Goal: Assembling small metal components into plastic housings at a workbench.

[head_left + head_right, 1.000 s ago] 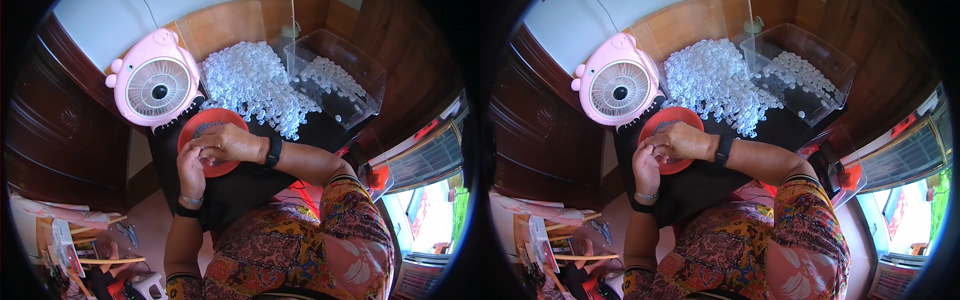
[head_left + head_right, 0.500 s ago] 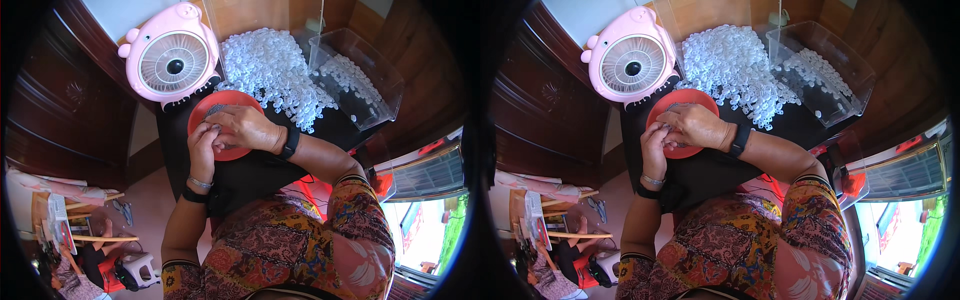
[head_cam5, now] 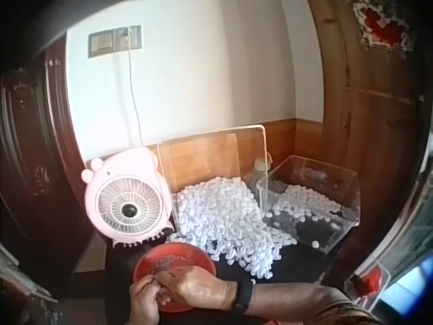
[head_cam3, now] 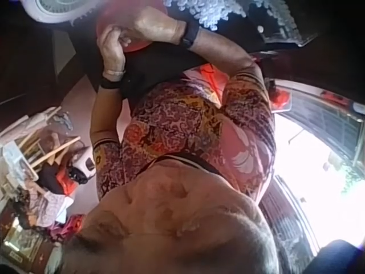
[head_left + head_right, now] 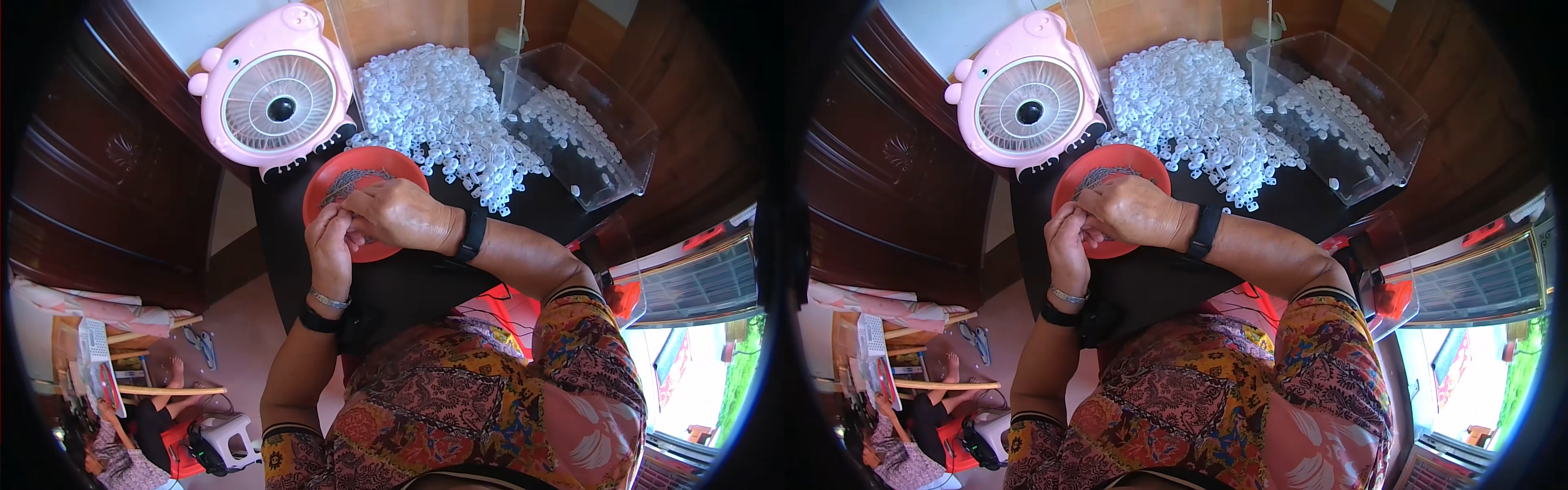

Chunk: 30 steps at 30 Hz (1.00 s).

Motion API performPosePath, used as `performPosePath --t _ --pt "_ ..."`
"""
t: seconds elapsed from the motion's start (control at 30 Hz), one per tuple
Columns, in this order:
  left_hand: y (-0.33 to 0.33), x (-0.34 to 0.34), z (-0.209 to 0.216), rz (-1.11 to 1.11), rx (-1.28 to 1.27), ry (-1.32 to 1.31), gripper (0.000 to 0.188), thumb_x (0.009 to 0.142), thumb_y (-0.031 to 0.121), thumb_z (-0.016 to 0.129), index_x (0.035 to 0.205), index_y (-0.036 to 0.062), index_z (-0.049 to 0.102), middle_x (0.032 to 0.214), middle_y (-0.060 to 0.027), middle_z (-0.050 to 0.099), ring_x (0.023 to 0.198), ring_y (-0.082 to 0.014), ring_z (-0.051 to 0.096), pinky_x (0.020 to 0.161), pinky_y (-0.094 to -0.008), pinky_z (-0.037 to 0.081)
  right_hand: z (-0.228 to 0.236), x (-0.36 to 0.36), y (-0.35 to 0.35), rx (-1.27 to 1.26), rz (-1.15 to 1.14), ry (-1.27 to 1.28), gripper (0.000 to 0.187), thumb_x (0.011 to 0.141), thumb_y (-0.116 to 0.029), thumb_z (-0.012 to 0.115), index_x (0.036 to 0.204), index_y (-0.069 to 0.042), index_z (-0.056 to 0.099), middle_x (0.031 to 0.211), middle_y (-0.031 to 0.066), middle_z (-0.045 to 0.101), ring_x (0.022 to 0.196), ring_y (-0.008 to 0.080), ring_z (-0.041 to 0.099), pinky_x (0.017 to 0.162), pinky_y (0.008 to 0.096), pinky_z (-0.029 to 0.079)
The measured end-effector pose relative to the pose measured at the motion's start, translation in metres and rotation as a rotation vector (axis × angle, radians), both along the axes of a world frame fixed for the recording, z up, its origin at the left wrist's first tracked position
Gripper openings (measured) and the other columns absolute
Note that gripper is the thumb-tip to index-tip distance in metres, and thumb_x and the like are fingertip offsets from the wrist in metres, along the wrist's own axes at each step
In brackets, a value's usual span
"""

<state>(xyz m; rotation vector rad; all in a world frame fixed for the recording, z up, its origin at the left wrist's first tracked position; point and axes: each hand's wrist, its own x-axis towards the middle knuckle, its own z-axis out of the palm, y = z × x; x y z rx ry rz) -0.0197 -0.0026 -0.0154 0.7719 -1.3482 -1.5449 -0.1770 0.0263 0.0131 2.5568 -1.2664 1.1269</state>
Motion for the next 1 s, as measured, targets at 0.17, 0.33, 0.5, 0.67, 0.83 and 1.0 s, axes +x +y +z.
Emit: performPosePath --t 0.17,0.33,0.5,0.67,0.83,1.0 --pt "0.002 -0.002 -0.001 0.004 -0.019 0.029 0.02 0.093 0.016 0.048 0.087 0.0011 0.061 0.067 -0.0012 0.059 0.055 -0.0056 0.051 0.05 -0.0182 0.038 0.001 -0.002 0.002 -0.068 -0.016 0.034 0.017 0.077 -0.019 0.065 0.082 -0.005 0.056 0.068 0.0108 0.059 0.063 0.0294 0.062 0.058 0.0398 0.05" --pt "0.006 -0.005 0.001 0.051 -0.073 0.022 0.024 0.095 0.018 0.047 0.089 0.0003 0.06 0.069 -0.004 0.062 0.056 -0.0075 0.053 0.051 -0.0196 0.04 0.002 -0.002 0.001 -0.067 0.006 -0.011 0.019 0.078 -0.021 0.064 0.08 -0.004 0.054 0.067 0.0115 0.059 0.063 0.0301 0.062 0.058 0.0394 0.05" --pt "0.011 -0.004 0.004 0.02 -0.095 0.095 0.024 0.097 0.019 0.043 0.09 -0.0003 0.056 0.069 -0.0072 0.06 0.057 -0.0123 0.052 0.054 -0.0249 0.039 0.014 0.002 0.004 -0.106 0.042 0.05 0.019 0.077 -0.02 0.063 0.079 -0.003 0.053 0.068 0.0123 0.06 0.067 0.0301 0.063 0.059 0.0399 0.05" --pt "0.011 -0.003 0.007 0.071 -0.086 0.17 0.029 0.097 0.024 0.046 0.082 0.0021 0.059 0.064 -0.0035 0.058 0.055 -0.0083 0.05 0.051 -0.0211 0.038 0.021 0.005 0.003 -0.072 0.046 0.126 0.02 0.075 -0.019 0.064 0.078 -0.003 0.053 0.069 0.0119 0.06 0.068 0.0297 0.063 0.057 0.0393 0.05" --pt "0.007 -0.004 0.011 0.027 -0.063 0.089 0.029 0.096 0.023 0.046 0.08 0.003 0.059 0.063 -0.0018 0.056 0.055 -0.0073 0.049 0.05 -0.021 0.037 0.03 0.0 0.007 -0.078 -0.009 0.115 0.019 0.073 -0.018 0.066 0.087 -0.007 0.06 0.08 0.0059 0.061 0.072 0.0253 0.063 0.063 0.0349 0.051" --pt "0.003 -0.003 0.007 -0.172 -0.158 -0.277 0.023 0.089 0.017 0.053 0.077 0.0 0.061 0.062 -0.0017 0.056 0.057 -0.0086 0.052 0.052 -0.0241 0.039 0.096 -0.09 0.02 -0.354 -0.522 0.103 0.012 0.076 -0.009 0.068 0.087 -0.013 0.07 0.094 0.007 0.07 0.076 0.0225 0.067 0.063 0.0325 0.053"
